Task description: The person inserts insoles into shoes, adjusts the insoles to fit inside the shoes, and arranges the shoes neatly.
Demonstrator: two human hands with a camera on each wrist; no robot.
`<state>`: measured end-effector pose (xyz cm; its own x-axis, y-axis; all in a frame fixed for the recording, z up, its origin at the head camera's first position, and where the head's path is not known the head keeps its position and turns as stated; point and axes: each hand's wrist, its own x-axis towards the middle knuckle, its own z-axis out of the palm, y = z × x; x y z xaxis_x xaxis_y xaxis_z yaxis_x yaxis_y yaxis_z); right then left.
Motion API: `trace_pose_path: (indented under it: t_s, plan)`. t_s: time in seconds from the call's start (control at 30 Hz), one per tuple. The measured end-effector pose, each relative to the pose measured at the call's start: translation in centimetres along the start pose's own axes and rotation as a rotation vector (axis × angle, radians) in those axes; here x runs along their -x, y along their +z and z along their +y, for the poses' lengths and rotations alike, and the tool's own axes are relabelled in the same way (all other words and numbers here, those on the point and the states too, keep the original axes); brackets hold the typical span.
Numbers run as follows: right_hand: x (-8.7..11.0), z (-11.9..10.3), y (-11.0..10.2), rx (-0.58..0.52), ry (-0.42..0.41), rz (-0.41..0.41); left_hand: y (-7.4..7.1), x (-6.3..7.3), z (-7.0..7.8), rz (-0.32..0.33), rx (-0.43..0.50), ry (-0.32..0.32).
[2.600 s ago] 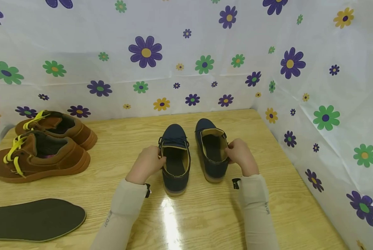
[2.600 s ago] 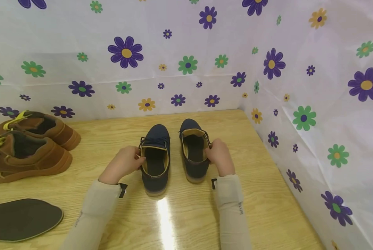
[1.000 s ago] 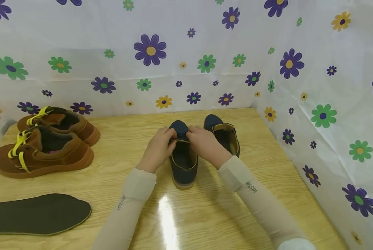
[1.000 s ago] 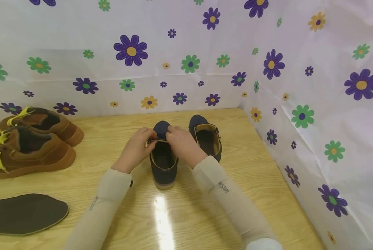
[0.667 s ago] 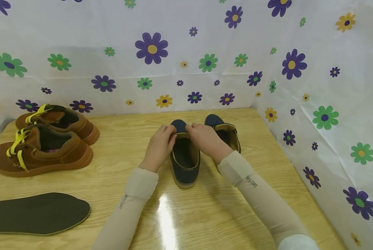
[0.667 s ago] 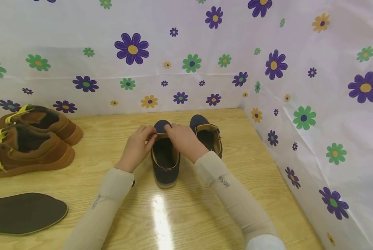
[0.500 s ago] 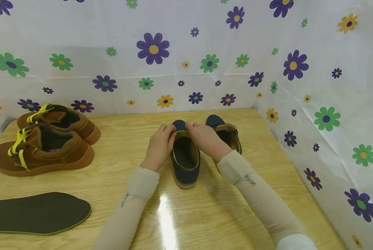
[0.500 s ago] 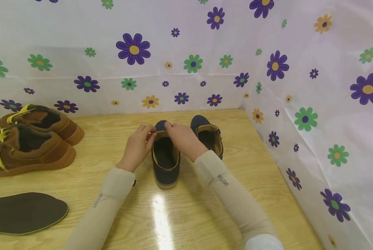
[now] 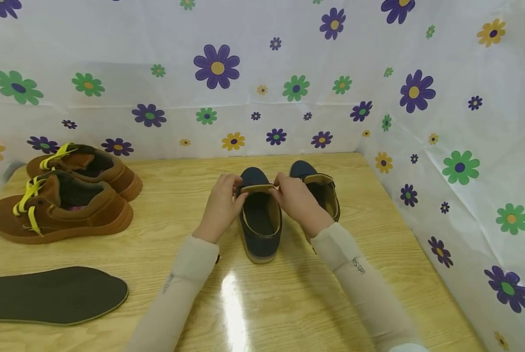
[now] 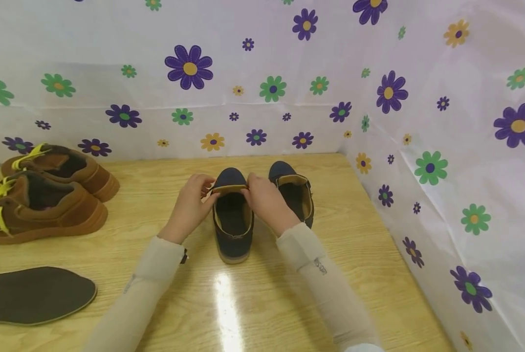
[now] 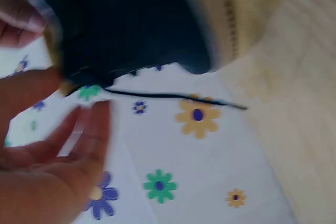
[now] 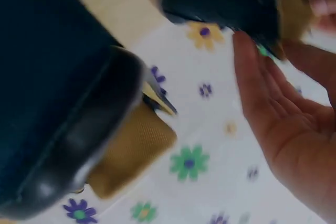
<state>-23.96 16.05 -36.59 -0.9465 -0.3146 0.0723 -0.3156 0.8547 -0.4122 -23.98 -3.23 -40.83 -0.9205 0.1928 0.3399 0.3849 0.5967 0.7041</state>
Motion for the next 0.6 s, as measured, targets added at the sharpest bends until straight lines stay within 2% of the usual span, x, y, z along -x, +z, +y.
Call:
trace_pose_path:
  t_s: [0.13, 0.27, 0.33, 0.4, 0.5, 0.6]
  plan:
    - [2.2, 0.9, -2.3, -0.142, 0.073, 0.091, -1.2, 0.8, 1.2, -0.132, -0.005, -0.192]
    - [5.0, 3.1, -5.2, -0.306, 0.195, 0.163, -1.2, 1.4, 1.6, -0.307, 0.004, -0.336]
    - [6.4, 4.4, -6.1, -0.331, 0.281, 0.159, -0.8, 1.7, 1.4, -0.376, 0.014, -0.37]
    - [7.5, 5.7, -6.6, -0.308, 0.368, 0.125, -0.3, 1.9, 1.0, -0.41, 0.047, -0.396]
    - [8.4, 7.3, -6.7, -0.257, 0.472, 0.03, 0.5, 2.1, 0.7, -0.413, 0.076, -0.4]
    - [8.4, 8.3, -6.3, -0.239, 0.513, -0.045, 1.0, 2.0, 0.8, -0.389, 0.083, -0.393]
